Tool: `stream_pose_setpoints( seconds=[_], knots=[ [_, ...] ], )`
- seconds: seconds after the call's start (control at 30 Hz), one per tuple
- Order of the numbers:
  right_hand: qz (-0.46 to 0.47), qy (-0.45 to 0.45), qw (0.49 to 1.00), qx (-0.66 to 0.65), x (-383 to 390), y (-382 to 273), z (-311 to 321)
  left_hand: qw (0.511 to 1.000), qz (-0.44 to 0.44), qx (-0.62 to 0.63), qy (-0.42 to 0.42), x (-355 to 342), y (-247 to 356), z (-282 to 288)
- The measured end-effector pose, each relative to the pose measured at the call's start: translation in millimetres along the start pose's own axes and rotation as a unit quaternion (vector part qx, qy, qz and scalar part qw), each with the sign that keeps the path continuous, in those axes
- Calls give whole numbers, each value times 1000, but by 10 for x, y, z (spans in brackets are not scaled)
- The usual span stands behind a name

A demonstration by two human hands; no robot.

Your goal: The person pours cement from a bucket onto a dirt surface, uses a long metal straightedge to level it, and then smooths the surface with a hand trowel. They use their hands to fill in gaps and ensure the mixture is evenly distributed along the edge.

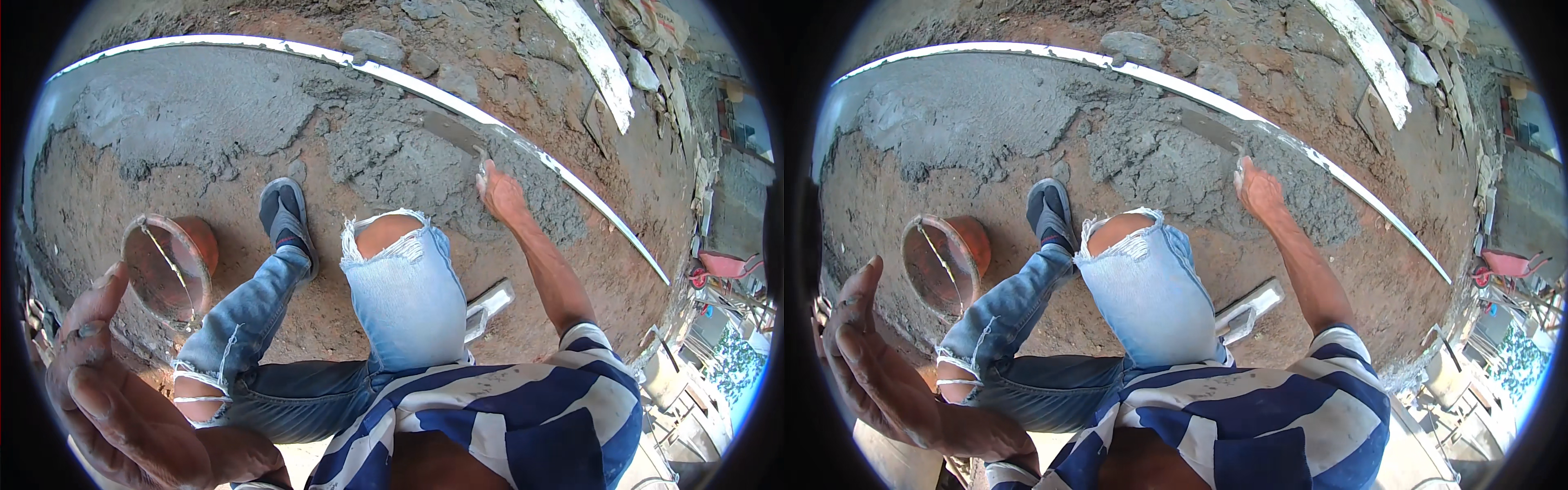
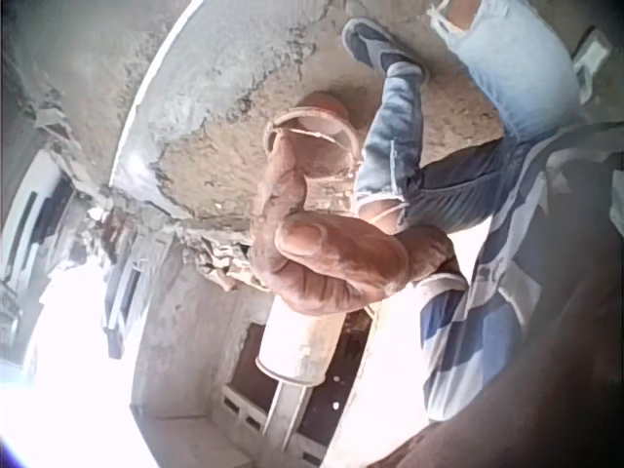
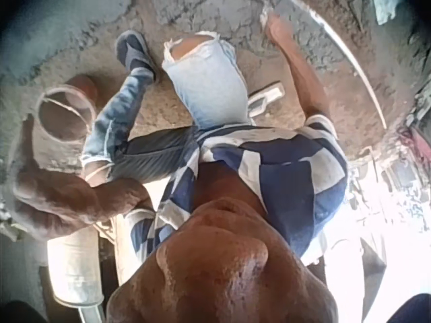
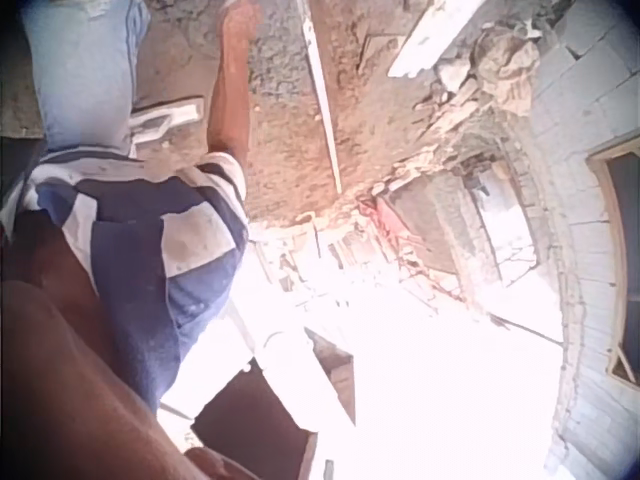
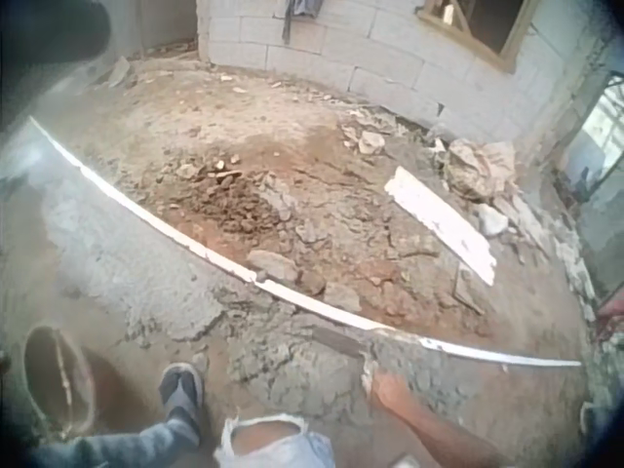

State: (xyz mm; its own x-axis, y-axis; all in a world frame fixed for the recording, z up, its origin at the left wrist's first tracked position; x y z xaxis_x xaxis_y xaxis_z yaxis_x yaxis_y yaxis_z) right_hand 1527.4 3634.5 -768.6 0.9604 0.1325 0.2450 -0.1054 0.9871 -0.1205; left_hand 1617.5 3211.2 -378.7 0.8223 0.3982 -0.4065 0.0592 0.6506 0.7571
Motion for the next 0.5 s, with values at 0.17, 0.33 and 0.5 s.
stream_pose_setpoints(
  seconds=[0.17, 0.33, 0.5],
  knots=[
    [-56, 19, 997, -55, -31, 143, -120, 998, -41, -18, -39, -94, 115, -216],
    [-68, 118, 968, -210, 229, 183, 207, 997, -39, -34, -48, -113, 71, -179],
    [-285, 30, 875, -391, 1121, 7, -463, 996, -20, -71, -41, -120, 11, -68]
  ],
)
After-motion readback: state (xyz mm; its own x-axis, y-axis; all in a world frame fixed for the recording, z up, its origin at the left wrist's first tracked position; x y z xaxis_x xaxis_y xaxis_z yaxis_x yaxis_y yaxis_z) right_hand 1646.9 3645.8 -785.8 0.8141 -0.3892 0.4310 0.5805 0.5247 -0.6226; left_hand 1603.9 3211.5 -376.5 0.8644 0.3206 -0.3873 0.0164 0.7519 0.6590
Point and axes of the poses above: each hand's wrist, its own x-axis away from the middle knuckle, its own z-axis out of the back of the hand, y = z × x, the point moved 7 cm from there along -x, towards the middle knuckle, and after that the axes turned 14 degrees about y, right-handed, at the moved point
